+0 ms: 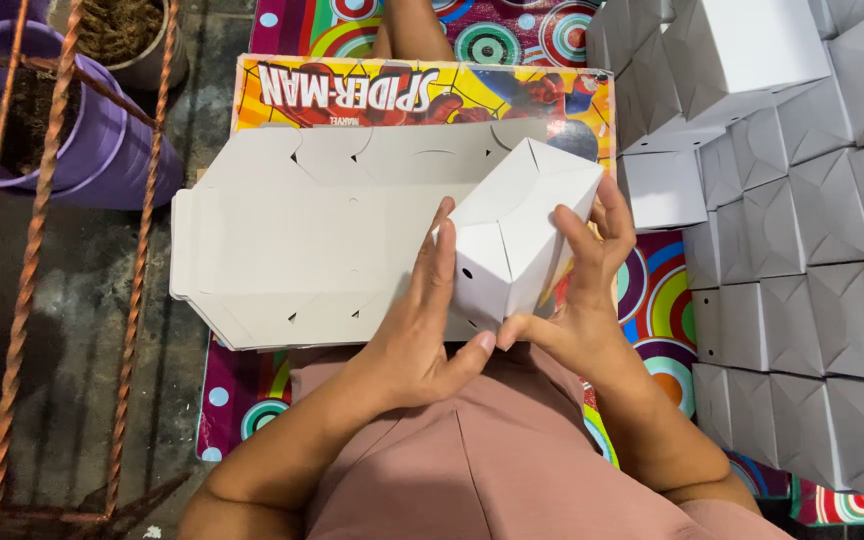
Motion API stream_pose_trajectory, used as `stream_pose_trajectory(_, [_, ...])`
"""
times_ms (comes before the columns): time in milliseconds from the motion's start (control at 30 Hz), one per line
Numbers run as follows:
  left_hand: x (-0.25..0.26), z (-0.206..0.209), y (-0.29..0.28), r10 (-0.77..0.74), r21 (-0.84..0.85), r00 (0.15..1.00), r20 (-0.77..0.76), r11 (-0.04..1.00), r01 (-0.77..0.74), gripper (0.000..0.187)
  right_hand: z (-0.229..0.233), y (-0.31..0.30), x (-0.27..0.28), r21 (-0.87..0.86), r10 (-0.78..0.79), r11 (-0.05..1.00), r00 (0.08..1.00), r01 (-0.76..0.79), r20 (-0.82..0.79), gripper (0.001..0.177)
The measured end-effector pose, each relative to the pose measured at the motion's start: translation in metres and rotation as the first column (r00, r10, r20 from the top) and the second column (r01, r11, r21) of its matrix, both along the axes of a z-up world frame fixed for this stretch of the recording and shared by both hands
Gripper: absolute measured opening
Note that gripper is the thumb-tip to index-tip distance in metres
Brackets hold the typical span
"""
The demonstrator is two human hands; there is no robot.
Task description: Folding flat cardboard sheets into small white boxes
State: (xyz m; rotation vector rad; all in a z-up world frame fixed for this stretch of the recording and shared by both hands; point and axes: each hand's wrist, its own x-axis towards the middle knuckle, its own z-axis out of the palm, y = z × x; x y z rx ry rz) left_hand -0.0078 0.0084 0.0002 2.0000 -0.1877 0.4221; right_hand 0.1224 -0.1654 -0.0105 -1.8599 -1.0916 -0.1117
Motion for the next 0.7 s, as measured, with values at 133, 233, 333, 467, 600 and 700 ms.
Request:
stream_pose_trajectory(133, [0.0,0.003,-0.007,0.038,0.008,0.999,-0.034,0.999,-0.037,0.099,-0.01,-0.003,-0.002,-0.009,-0.016,1.0,0.999,0.016,0.032,0.1])
stream_pose_trajectory(233, [0.011,-0.016,-0.015,0.107,-0.206,0.979,-0.175,0.968,-0.143,0.111,-0.013,-0.004,0.004,0.008,0.049,0.999,0.999,-0.049,-0.013,0.103])
stream_pose_trajectory(333, [0.025,-0.06,-0.023,0.172,-0.643,0.96,-0.222,0.714,-0.277,0.084,-0.02,-0.011,0.003,0.1,0.096,0.99,0.995,-0.096,0.008,0.12])
stream_pose_trajectory(467, [0.043,-0.076,-0.025,0.389,-0.881,0.914,-0.116,0.385,-0.275,0.068,-0.055,-0.017,-0.009,0.382,-0.031,0.91,0.946,0.161,-0.324,0.121])
stream_pose_trajectory(600, [0.048,-0.07,-0.052,0.365,-0.761,0.924,-0.115,0.566,-0.318,0.067,-0.061,0.003,-0.035,0.61,0.412,0.754,0.549,0.244,-0.728,0.125])
stream_pose_trajectory(700, [0.05,-0.068,-0.062,0.231,-0.644,0.972,-0.043,0.738,-0.204,0.061,-0.034,-0.002,-0.019,0.503,0.28,0.717,0.462,0.482,-0.842,0.073])
